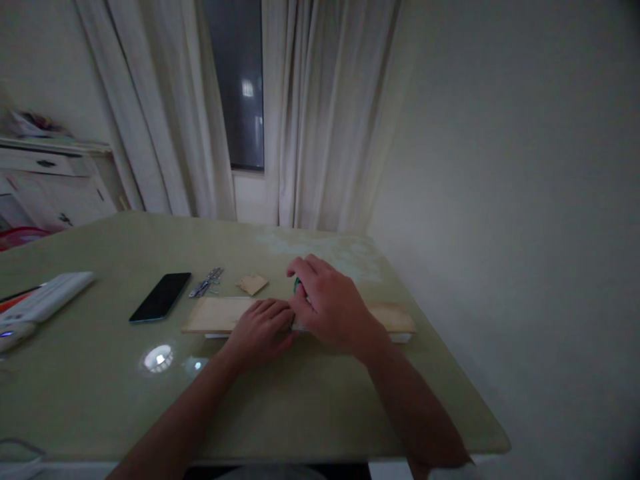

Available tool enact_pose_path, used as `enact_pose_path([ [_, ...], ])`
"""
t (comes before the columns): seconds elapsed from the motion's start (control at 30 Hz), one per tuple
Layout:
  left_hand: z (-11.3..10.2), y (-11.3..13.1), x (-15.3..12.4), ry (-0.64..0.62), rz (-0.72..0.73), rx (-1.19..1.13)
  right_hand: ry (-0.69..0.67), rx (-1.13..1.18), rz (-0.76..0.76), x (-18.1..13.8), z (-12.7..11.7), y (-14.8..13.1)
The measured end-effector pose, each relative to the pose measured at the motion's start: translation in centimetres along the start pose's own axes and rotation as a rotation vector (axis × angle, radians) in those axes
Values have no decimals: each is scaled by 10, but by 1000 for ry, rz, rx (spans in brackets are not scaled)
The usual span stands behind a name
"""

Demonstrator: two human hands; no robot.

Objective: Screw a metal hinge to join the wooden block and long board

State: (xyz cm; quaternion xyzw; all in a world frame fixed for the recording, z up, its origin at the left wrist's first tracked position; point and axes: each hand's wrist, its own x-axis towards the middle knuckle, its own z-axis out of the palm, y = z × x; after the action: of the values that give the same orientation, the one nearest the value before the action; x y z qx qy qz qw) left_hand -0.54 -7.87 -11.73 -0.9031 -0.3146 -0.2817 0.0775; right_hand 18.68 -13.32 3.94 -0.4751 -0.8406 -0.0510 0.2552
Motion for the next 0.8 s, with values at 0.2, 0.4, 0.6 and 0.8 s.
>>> enact_pose_path([
  [0.2, -2, -1, 0, 18, 39, -30, -33, -199, 214, 5, 8, -5],
  [0.4, -4, -2, 2, 81, 85, -121, 5, -37, 138, 13, 0, 33],
  [0.6, 1, -6, 0, 94, 97, -179, 63, -99, 176, 8, -10, 36],
  [0.8, 0, -6, 1, 91, 91, -190, -35, -126, 155, 14, 2, 35],
])
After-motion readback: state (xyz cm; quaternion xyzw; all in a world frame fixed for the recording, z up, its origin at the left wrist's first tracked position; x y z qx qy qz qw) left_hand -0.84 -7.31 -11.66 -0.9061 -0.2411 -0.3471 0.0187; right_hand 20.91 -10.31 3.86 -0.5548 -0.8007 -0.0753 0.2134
